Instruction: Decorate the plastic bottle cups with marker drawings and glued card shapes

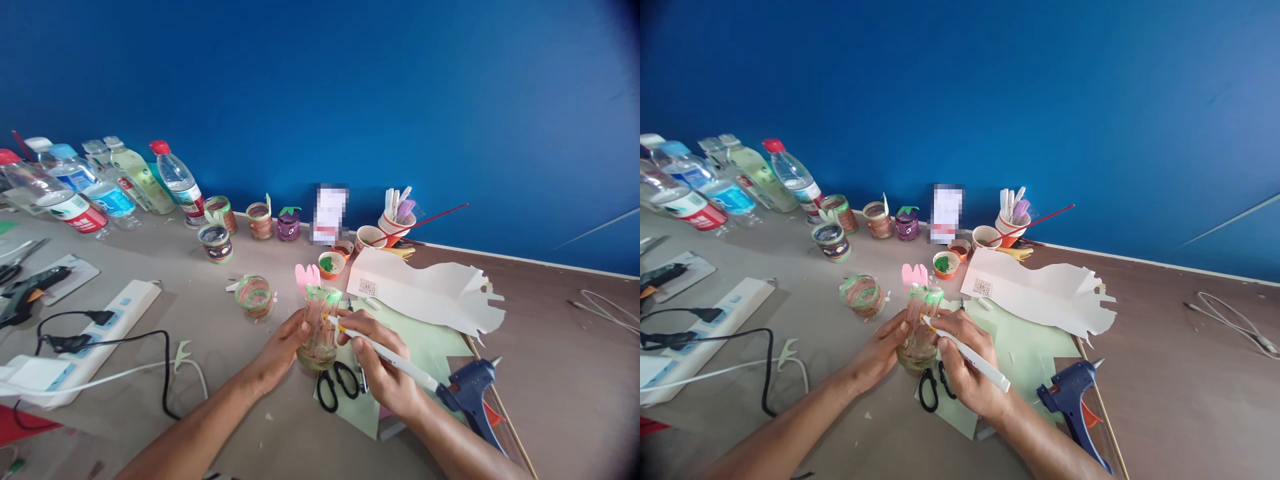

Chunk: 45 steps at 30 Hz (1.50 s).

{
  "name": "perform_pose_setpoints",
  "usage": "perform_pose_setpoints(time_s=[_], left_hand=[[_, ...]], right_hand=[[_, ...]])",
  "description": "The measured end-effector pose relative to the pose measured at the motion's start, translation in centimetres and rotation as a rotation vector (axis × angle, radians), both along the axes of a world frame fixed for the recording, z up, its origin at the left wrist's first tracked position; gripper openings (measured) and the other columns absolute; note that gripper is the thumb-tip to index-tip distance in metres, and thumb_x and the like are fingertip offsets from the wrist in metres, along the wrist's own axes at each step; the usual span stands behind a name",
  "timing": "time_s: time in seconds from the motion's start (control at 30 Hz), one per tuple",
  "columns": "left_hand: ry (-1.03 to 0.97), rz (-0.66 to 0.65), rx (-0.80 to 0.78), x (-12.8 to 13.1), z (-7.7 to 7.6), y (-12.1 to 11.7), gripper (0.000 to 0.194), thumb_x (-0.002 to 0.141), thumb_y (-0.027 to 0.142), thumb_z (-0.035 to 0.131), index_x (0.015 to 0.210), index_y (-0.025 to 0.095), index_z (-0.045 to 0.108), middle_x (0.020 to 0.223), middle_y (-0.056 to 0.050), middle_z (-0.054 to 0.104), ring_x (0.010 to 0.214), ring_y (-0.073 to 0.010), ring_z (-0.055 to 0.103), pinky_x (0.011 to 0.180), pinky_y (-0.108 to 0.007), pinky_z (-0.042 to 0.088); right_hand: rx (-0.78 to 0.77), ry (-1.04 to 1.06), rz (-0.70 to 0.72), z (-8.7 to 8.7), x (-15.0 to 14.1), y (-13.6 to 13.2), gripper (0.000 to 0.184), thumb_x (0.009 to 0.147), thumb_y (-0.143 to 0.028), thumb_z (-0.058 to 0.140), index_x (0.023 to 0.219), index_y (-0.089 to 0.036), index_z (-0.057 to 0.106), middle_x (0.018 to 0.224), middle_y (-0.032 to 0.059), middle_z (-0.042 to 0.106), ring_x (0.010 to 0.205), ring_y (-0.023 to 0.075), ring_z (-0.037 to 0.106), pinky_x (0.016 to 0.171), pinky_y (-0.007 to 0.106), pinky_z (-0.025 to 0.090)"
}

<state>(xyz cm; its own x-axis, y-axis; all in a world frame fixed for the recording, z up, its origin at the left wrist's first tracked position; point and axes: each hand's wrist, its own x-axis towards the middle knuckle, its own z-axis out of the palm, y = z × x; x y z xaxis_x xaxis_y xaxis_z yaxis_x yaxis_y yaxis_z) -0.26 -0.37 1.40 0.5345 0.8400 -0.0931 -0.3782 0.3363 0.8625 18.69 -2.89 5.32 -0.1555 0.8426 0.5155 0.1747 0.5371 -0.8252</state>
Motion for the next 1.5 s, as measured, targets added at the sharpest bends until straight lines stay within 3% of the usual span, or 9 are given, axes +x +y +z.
perform_pose_setpoints(time_s=[0.7, 1.0, 1.5], left_hand=[[0.011, 0.014, 0.006, 0.06, -0.38, -0.01, 0.044, 0.095, 0.042, 0.054, 0.134, 0.022, 0.059, 0.136, -0.011, 0.062, 0.129, -0.0291, 0.053, 0.110, -0.045, 0.038], [0.048, 0.021, 0.011, -0.07, -0.83, 0.05, 0.044, 0.094, 0.045, 0.055, 0.133, 0.025, 0.060, 0.139, -0.010, 0.060, 0.131, -0.0300, 0.052, 0.111, -0.045, 0.038], [0.040, 0.027, -0.015, -0.08, -0.52, -0.04, 0.046, 0.093, 0.044, 0.057, 0.134, 0.024, 0.059, 0.136, -0.010, 0.062, 0.127, -0.0287, 0.054, 0.106, -0.041, 0.041]], right_hand=[[-0.023, 0.013, -0.003, -0.30, 0.03, 0.22, 0.024, 0.097, -0.024, 0.048, 0.114, -0.024, 0.066, 0.083, 0.0036, 0.065, 0.079, 0.0180, 0.063, 0.083, 0.040, 0.054], [0.000, -0.057, -0.052, 0.02, 0.04, 0.16, 0.024, 0.096, -0.021, 0.047, 0.111, -0.023, 0.066, 0.084, 0.0048, 0.069, 0.075, 0.0179, 0.062, 0.069, 0.034, 0.053], [-0.015, -0.072, -0.106, 0.17, -0.05, 0.22, 0.024, 0.096, -0.024, 0.047, 0.110, -0.022, 0.067, 0.077, 0.0032, 0.067, 0.070, 0.0173, 0.062, 0.064, 0.031, 0.051]])
